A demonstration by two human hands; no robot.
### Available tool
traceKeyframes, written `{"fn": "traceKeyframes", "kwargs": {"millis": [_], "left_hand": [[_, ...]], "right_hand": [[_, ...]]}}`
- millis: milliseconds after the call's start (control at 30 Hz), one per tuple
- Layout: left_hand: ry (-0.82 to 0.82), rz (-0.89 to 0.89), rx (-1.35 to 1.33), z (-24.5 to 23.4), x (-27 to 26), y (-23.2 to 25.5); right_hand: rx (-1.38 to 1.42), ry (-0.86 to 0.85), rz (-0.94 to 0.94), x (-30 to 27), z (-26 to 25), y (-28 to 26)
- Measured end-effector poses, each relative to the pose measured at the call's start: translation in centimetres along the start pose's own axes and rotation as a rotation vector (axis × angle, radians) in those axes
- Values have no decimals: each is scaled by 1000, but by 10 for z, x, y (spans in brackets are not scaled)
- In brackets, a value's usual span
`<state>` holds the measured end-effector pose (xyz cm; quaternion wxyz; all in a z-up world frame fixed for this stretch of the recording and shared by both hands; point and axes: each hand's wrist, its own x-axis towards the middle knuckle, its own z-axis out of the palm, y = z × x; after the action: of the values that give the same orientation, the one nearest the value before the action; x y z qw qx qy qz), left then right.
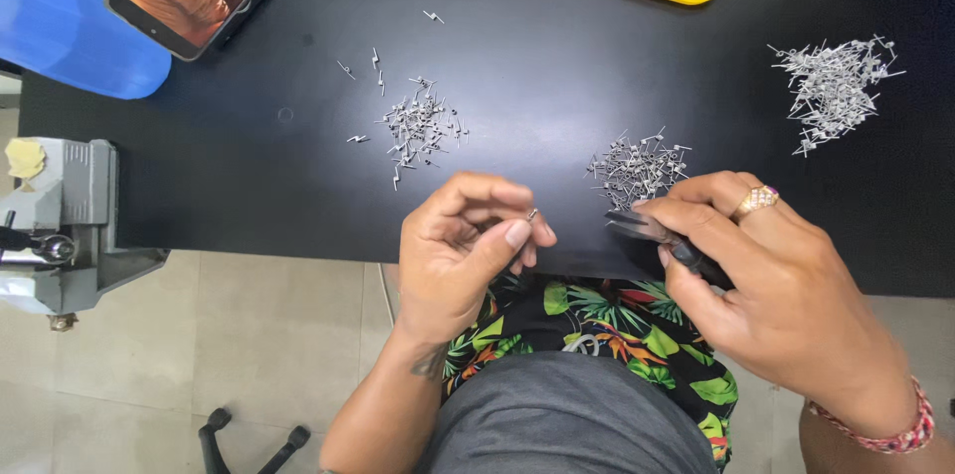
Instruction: The person uses pliers to trim the leads of small electronic components, likely diodes, one by one. They pick each component from a pile on the table, trim the leads, and place the finished piece into a separate pile. The process is repeated continuously throughout the clip.
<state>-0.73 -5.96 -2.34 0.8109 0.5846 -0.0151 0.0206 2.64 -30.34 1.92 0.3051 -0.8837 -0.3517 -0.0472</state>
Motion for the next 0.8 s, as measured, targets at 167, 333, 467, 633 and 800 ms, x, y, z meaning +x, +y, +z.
{"fn": "traceKeyframes", "kwargs": {"millis": [167, 333, 467, 633, 800], "left_hand": [[-24, 39, 22, 1, -3, 1], [-71, 91, -9, 2, -7, 3], [-90, 128, 33, 1, -7, 3], [-145, 117, 42, -5, -7, 5], [-274, 461, 52, -5, 3, 6]], "right_hand": [[-75, 24, -73, 4, 7, -7], [-125, 18, -147, 14, 6, -15], [-159, 1, -182, 14, 8, -17], [-59, -19, -234, 12, 6, -16], [-76, -9, -231, 9, 0, -17]]}}
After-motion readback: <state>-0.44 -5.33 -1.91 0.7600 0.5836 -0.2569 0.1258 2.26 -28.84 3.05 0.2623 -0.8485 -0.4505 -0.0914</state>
